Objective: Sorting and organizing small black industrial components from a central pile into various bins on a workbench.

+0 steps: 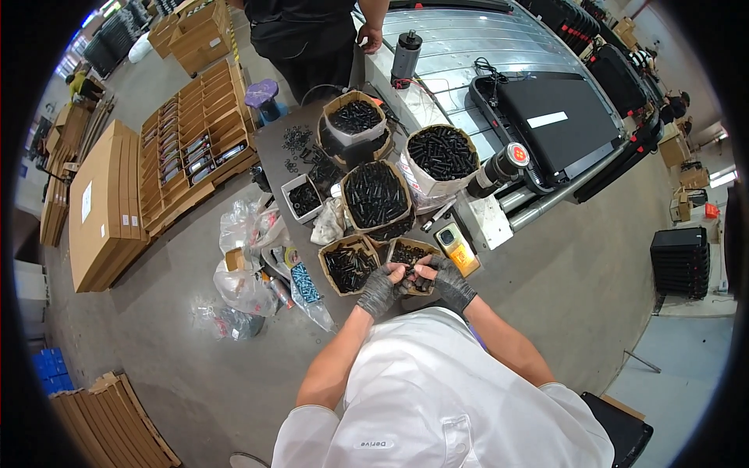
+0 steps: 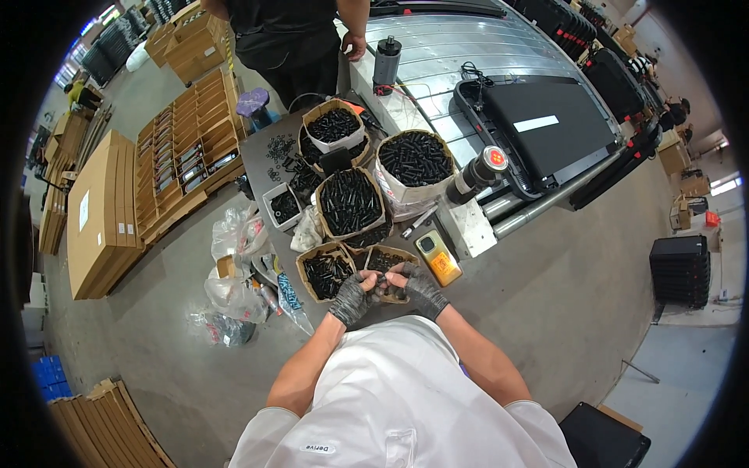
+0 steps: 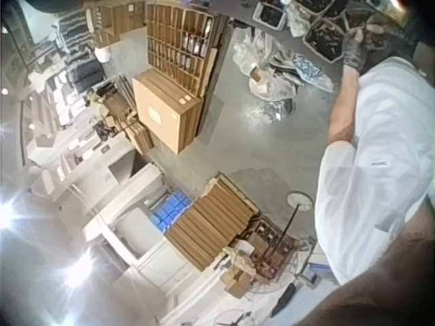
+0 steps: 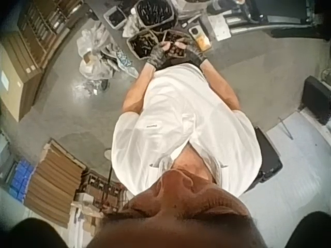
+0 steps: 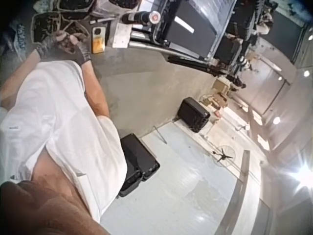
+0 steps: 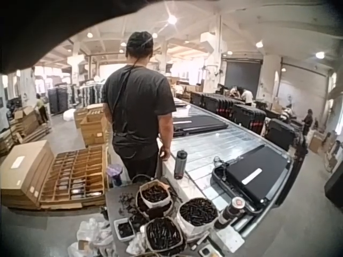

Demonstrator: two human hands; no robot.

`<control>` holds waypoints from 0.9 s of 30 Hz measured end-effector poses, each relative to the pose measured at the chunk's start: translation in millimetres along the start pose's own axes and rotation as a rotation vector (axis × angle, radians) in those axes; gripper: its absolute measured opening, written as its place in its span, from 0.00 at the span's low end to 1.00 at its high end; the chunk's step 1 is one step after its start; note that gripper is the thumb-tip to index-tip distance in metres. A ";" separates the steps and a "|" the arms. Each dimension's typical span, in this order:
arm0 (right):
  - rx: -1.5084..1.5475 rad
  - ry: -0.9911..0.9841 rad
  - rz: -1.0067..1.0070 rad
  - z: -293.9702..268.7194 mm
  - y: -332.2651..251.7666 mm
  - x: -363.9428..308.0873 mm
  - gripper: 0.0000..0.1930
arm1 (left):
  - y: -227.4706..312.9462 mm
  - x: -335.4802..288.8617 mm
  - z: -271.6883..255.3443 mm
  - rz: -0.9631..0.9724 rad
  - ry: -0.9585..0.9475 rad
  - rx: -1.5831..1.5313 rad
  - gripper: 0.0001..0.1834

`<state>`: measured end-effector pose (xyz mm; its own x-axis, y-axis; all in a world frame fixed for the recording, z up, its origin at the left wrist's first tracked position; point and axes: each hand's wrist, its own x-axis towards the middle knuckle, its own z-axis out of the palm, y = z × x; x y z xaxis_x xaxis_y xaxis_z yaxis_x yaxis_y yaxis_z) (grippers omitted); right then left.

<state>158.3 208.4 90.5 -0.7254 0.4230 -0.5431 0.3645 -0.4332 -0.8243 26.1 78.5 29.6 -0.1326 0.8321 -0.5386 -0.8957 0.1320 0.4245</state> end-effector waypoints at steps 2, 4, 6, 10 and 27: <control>0.064 -0.004 -0.017 1.3 0.3 0.6 0.13 | 3.4 -2.0 4.5 0.033 0.014 0.100 0.11; 0.028 0.025 -0.020 2.1 0.1 0.8 0.14 | 1.4 -0.7 2.2 0.042 0.025 0.114 0.10; -0.016 0.058 -0.055 1.4 5.1 3.2 0.14 | -0.1 0.3 0.1 0.051 0.036 0.126 0.10; 0.031 0.093 -0.041 2.1 -0.9 0.7 0.15 | 3.2 -3.5 2.4 0.023 0.035 0.071 0.11; 0.200 0.030 -0.016 -14.2 5.1 -7.8 0.14 | 4.6 -2.0 -0.3 0.115 0.050 0.108 0.14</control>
<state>174.2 214.2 88.2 -0.7115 0.4528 -0.5373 0.2280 -0.5745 -0.7861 22.0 77.3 32.4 -0.2550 0.8173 -0.5167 -0.8230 0.0970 0.5597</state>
